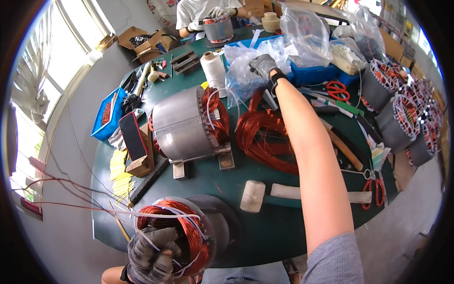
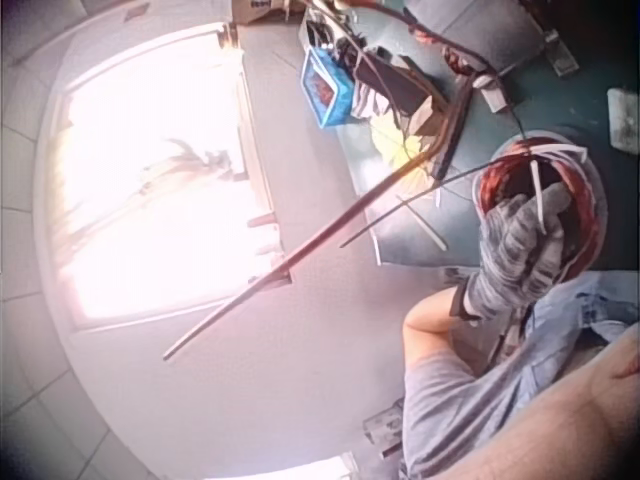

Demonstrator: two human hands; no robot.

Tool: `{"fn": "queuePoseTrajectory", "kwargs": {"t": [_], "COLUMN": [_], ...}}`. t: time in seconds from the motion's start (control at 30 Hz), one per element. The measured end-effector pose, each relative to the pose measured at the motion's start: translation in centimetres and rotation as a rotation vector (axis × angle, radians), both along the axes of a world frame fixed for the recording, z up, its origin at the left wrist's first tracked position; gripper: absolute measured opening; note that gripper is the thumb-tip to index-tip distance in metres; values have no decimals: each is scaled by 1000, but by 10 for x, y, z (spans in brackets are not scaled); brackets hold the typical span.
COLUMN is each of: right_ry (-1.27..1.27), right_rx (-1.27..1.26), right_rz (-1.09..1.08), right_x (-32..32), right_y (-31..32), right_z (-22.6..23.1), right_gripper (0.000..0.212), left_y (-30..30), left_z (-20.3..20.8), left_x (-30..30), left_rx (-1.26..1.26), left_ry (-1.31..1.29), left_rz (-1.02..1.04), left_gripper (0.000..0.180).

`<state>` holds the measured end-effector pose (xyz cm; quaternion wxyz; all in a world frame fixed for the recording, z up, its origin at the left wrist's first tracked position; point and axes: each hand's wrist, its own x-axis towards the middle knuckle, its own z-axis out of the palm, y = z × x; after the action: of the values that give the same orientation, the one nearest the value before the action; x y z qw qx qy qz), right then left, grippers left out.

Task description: Winding and securing copper wire coils within a motor stator component at an assembly workbench.

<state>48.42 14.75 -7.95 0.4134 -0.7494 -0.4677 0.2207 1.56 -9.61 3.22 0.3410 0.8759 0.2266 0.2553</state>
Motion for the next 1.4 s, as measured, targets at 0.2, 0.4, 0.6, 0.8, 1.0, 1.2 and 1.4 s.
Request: {"fn": "queuePoseTrajectory", "kwargs": {"t": [0.2, 0.4, 0.6, 0.8, 1.0, 1.2, 1.4], "right_ry": [-840, -878, 218, 70, -258, -242, 413], "right_rx": [-275, 144, 126, 376, 300, 111, 68], "right_rz": [96, 687, 279, 61, 200, 700, 756], "right_x": [0, 3, -138, -220, -225, -280, -335], "right_y": [-15, -117, -272, -363, -399, -408, -398], "right_z": [49, 79, 70, 24, -44, 24, 140], "right_gripper": [27, 20, 19, 18, 10, 18, 16], "left_y": [-2, 2, 6, -23, -42, -18, -10], "left_z": [-5, -34, -52, -36, -49, -33, -20], "left_x": [-6, -1, 12, -6, -54, -66, -61], "left_rx": [-24, 543, 963, 618, 93, -49, 186], "left_ry": [95, 35, 36, -592, -767, -468, -115], "left_rz": [9, 63, 192, 306, 508, 355, 256], "left_gripper": [21, 28, 38, 25, 21, 28, 22]}}
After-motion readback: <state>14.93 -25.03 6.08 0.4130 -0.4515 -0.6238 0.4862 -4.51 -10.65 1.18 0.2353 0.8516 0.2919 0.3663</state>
